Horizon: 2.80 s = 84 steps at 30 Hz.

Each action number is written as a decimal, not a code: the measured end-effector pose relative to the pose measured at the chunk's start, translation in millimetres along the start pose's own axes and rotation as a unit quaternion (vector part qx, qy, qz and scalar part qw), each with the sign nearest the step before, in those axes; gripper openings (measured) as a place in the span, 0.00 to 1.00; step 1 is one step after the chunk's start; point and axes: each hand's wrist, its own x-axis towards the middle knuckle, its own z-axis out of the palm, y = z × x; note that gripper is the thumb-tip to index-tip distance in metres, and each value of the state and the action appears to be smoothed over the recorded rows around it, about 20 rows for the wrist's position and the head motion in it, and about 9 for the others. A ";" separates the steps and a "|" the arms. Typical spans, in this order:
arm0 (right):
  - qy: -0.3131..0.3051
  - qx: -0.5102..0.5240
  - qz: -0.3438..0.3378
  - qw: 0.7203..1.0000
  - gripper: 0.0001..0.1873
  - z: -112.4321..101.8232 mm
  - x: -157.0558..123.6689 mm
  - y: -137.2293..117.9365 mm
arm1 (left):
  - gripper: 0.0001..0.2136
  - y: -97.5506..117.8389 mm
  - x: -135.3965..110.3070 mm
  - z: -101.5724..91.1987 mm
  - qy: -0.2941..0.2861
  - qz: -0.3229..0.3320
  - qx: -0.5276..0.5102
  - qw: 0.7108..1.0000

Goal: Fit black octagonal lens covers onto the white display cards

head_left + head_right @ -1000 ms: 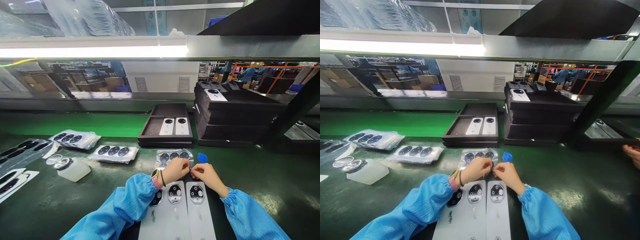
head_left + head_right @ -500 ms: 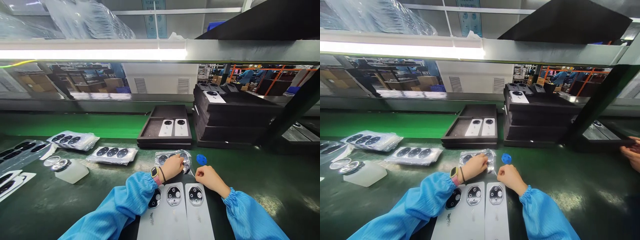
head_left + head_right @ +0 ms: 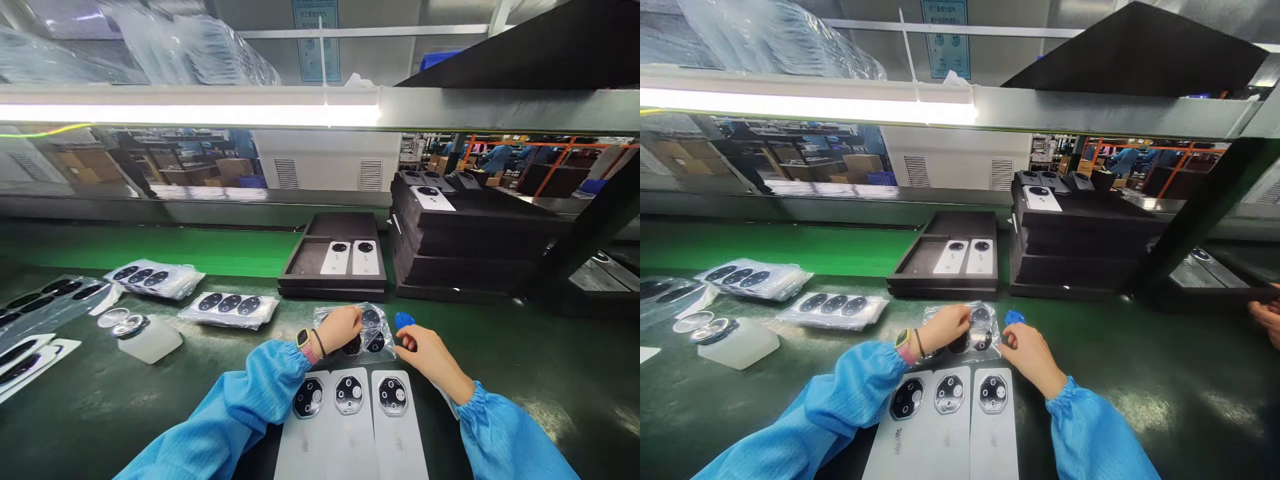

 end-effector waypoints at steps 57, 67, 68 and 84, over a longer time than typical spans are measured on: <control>-0.066 -0.089 -0.031 0.993 0.20 7.6 21.5 -15.9 | 0.10 -16.1 10.3 17.9 0.027 0.101 -0.120 0.987; -0.101 -0.083 0.059 0.990 0.42 6.6 21.5 -16.4 | 0.10 -27.3 8.9 22.5 0.059 0.094 -0.115 0.987; -0.102 -0.084 0.063 0.989 0.42 6.5 21.4 -16.3 | 0.10 -30.1 6.4 23.1 0.069 0.086 -0.110 0.988; -0.098 -0.129 0.082 0.983 0.40 11.8 19.9 -13.9 | 0.09 -127.7 -93.0 26.8 0.254 -0.067 -0.020 0.965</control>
